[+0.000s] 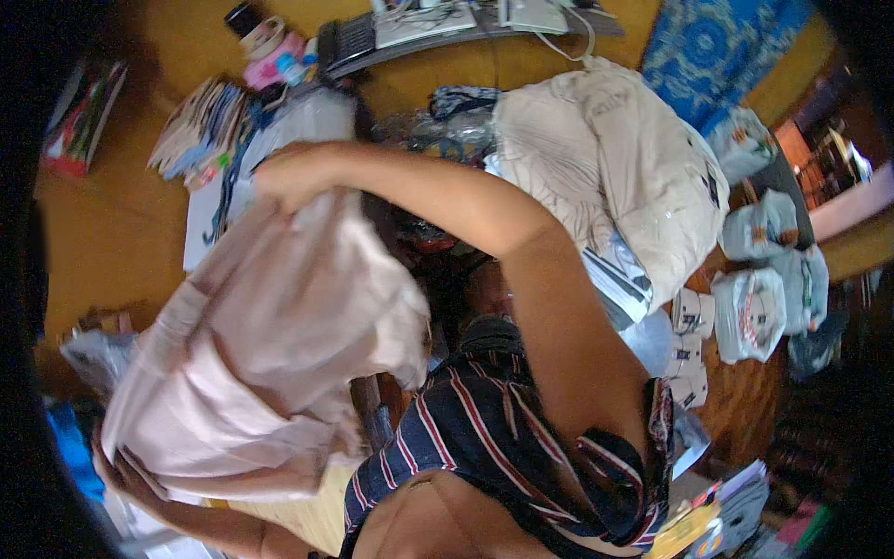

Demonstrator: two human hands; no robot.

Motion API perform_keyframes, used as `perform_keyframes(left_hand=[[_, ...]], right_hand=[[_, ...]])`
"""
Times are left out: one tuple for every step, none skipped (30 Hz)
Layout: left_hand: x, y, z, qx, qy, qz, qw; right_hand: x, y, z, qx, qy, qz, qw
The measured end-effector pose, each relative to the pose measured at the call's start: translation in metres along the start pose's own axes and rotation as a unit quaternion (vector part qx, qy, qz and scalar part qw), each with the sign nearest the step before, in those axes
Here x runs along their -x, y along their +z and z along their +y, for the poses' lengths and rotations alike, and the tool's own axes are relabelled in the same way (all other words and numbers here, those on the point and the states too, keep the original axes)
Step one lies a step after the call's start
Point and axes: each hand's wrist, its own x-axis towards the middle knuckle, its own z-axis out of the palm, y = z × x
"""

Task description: The person organizes and folds garments at a work table, securing them with blue straps and stacking them.

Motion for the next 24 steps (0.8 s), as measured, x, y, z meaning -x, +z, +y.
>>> perform_keyframes(left_hand=[[-0.017, -0.023, -0.048, -0.127, 0.049, -0.087, 0.987], [-0.028, -0.037, -0.079, -0.207, 0.059, -0.131, 0.968], [-0.034, -0.045, -0.1, -0.274, 0.044, -0.16, 0.947], [-0.031, -0.072, -0.122, -0.329, 0.015, -0.175, 0.928], [-0.028, -0.094, -0.137, -0.38, -0.012, -0.188, 0.906], [-0.014, -0.126, -0.142, -0.423, -0.043, -0.192, 0.884], [0.009, -0.158, -0.136, -0.456, -0.074, -0.194, 0.865], [0.028, -0.184, -0.12, -0.483, -0.095, -0.189, 0.85], [0.043, -0.199, -0.098, -0.504, -0.108, -0.184, 0.837], [0.06, -0.212, -0.067, -0.524, -0.115, -0.174, 0.826], [0.077, -0.21, -0.028, -0.538, -0.115, -0.16, 0.82], [0.095, -0.196, 0.01, -0.546, -0.104, -0.135, 0.82], [0.119, -0.175, 0.047, -0.54, -0.106, -0.124, 0.826], [0.138, -0.152, 0.081, -0.523, -0.117, -0.129, 0.834], [0.159, -0.124, 0.102, -0.484, -0.135, -0.151, 0.851], [0.173, -0.1, 0.131, -0.437, -0.168, -0.199, 0.861], [0.192, -0.064, 0.116, -0.26, -0.196, -0.247, 0.913], [0.203, -0.052, 0.131, -0.133, -0.176, -0.333, 0.917], [0.213, -0.032, 0.127, -0.007, -0.215, -0.373, 0.903], [0.232, -0.014, 0.127, 0.008, -0.247, -0.374, 0.894], [0.256, 0.003, 0.117, 0.033, -0.267, -0.374, 0.888], [0.279, 0.023, 0.098, 0.013, -0.287, -0.348, 0.893], [0.296, 0.04, 0.075, -0.011, -0.306, -0.324, 0.895], [0.305, 0.053, 0.052, -0.068, -0.293, -0.262, 0.917]], right_hand=[[-0.042, 0.018, -0.003, -0.032, -0.026, -0.009, 0.999], [-0.072, 0.033, -0.011, -0.074, -0.05, 0.033, 0.995], [-0.106, 0.041, -0.024, 0.001, -0.033, 0.072, 0.997], [-0.133, 0.038, -0.05, -0.032, -0.091, 0.171, 0.98], [-0.162, 0.04, -0.068, 0.0, -0.091, 0.302, 0.949], [-0.189, 0.038, -0.086, -0.027, -0.157, 0.43, 0.889], [-0.205, 0.033, -0.11, -0.026, -0.163, 0.518, 0.839], [-0.209, 0.022, -0.124, -0.027, -0.169, 0.584, 0.794], [-0.212, 0.013, -0.127, -0.033, -0.18, 0.615, 0.767], [-0.209, 0.018, -0.126, -0.043, -0.202, 0.606, 0.768], [-0.206, 0.026, -0.122, -0.048, -0.226, 0.588, 0.775], [-0.205, 0.035, -0.112, -0.041, -0.25, 0.569, 0.782], [-0.202, 0.055, -0.104, -0.038, -0.27, 0.537, 0.798], [-0.199, 0.076, -0.094, -0.034, -0.277, 0.499, 0.82], [-0.188, 0.101, -0.081, -0.026, -0.272, 0.456, 0.847], [-0.175, 0.126, -0.076, -0.027, -0.207, 0.39, 0.897], [-0.153, 0.134, -0.041, 0.025, -0.163, 0.34, 0.926], [-0.15, 0.161, -0.032, 0.046, -0.115, 0.306, 0.944], [-0.141, 0.178, -0.027, 0.099, -0.078, 0.249, 0.96], [-0.136, 0.196, -0.024, 0.071, -0.049, 0.197, 0.977], [-0.132, 0.21, -0.024, 0.057, -0.01, 0.147, 0.987], [-0.128, 0.226, -0.025, -0.006, -0.02, 0.141, 0.99], [-0.129, 0.237, -0.033, -0.073, -0.028, 0.134, 0.988], [-0.125, 0.244, -0.067, -0.192, -0.032, 0.098, 0.976]])
